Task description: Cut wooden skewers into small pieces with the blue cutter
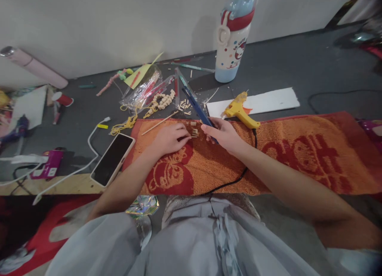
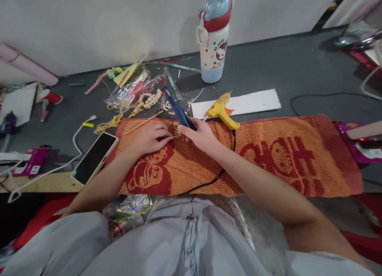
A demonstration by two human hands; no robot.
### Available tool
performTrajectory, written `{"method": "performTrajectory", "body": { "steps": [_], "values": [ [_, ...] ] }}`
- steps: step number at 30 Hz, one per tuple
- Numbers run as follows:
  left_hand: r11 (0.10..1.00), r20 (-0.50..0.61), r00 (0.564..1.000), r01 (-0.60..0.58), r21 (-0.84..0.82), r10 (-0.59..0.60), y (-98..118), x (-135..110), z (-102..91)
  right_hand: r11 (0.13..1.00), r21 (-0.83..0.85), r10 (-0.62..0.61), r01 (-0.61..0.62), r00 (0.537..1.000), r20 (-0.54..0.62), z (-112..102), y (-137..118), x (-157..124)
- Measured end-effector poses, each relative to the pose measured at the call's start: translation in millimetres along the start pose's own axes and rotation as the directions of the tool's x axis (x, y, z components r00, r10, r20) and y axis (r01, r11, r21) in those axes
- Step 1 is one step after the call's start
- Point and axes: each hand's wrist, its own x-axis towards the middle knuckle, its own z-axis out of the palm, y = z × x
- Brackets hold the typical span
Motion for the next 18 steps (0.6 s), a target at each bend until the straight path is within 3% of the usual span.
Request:
{"method": "performTrajectory", "body": {
  "steps": [18],
  "values": [
    [0.998,-0.007,0.999,-0.045,0.035,0.046,-0.5,2.5,-0.5,1.0,-0.016,-0.003,0.003,1.0,0.001,1.2,-1.2,-0.7]
  ]
}}
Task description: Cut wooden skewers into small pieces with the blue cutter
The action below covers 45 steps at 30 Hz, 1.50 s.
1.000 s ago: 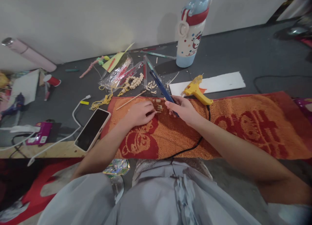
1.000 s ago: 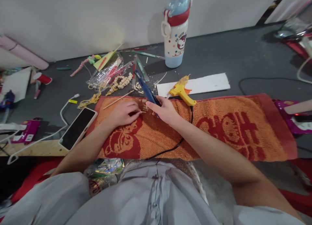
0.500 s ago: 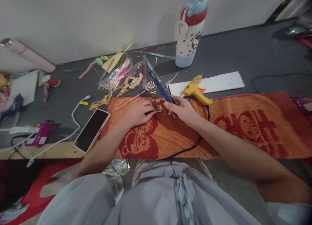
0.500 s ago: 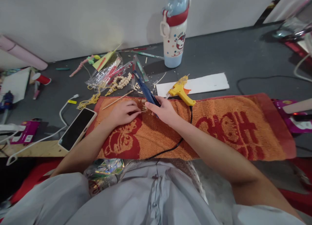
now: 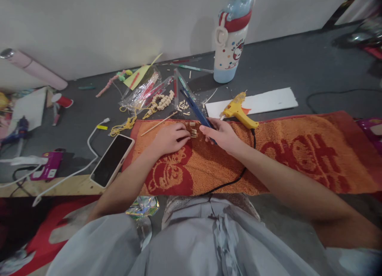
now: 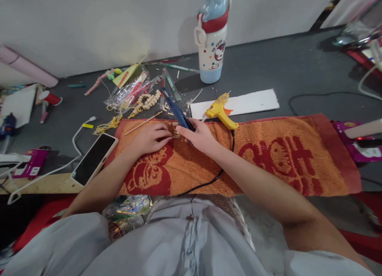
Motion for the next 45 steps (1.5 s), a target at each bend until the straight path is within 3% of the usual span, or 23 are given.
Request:
{"method": "performTrajectory", "body": {
  "steps": [29,35,45],
  "values": [
    [0.991,0.019,0.997,0.073,-0.113,-0.071,2.0,8.1,-1.8,0.998,-0.053,-0.039,0.04,0.999,0.018,-1.8,4.3,0.1],
    [0.994,-0.012,1.0,0.016,-0.105,-0.018,2.0,7.4,-2.5,0.998,-0.041,-0.049,0.05,0.999,0.022,-1.6,2.1,-1.5],
    [0.997,-0.005,0.999,0.047,-0.056,-0.047,0.5,7.2,0.0,0.999,-0.015,-0.044,0.044,0.999,0.024,-0.6,2.5,-1.2]
  ]
}}
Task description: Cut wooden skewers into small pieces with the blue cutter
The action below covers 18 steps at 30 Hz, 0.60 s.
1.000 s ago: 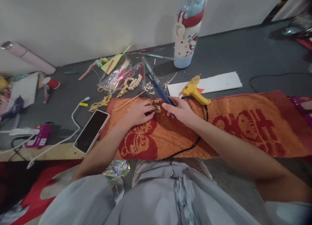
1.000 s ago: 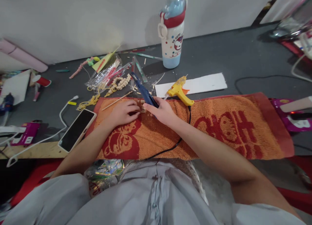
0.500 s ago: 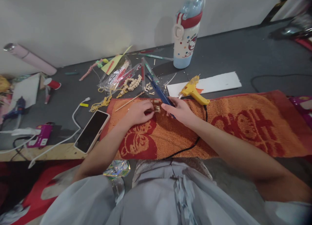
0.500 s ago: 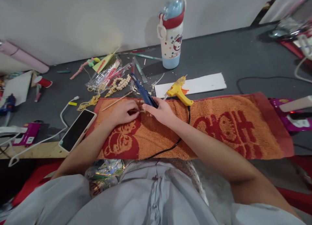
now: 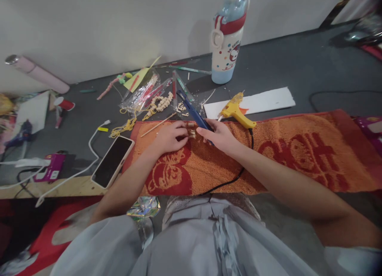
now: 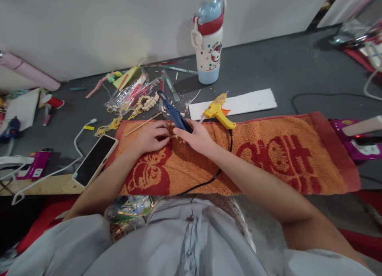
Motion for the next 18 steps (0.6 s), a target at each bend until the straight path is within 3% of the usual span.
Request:
{"method": "performTrajectory", "body": {
  "steps": [18],
  "values": [
    [1.0,0.0,1.0,0.011,0.026,-0.011,0.6,0.6,2.9,1.0,-0.011,-0.027,0.027,1.0,0.008,-0.4,2.9,0.7]
  ]
}}
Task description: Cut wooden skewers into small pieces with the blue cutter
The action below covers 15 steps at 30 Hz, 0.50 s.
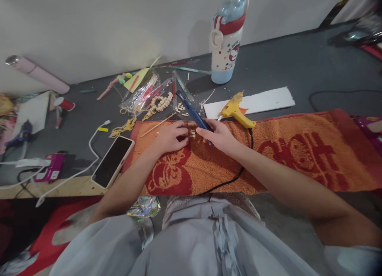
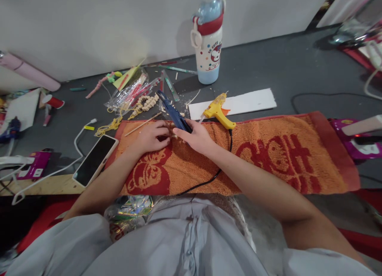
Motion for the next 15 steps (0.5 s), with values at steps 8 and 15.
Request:
{"method": "performTrajectory", "body": {
  "steps": [8,15],
  "values": [
    [1.0,-0.015,1.0,-0.011,-0.007,0.011,0.0,0.6,0.2,1.0,0.003,0.0,0.0,1.0,-0.005,0.6,-0.2,0.3],
    [1.0,-0.018,1.0,-0.014,-0.004,0.014,-0.1,0.5,0.4,1.0,-0.011,-0.012,0.012,1.0,0.001,-0.1,0.2,0.4]
  ]
}}
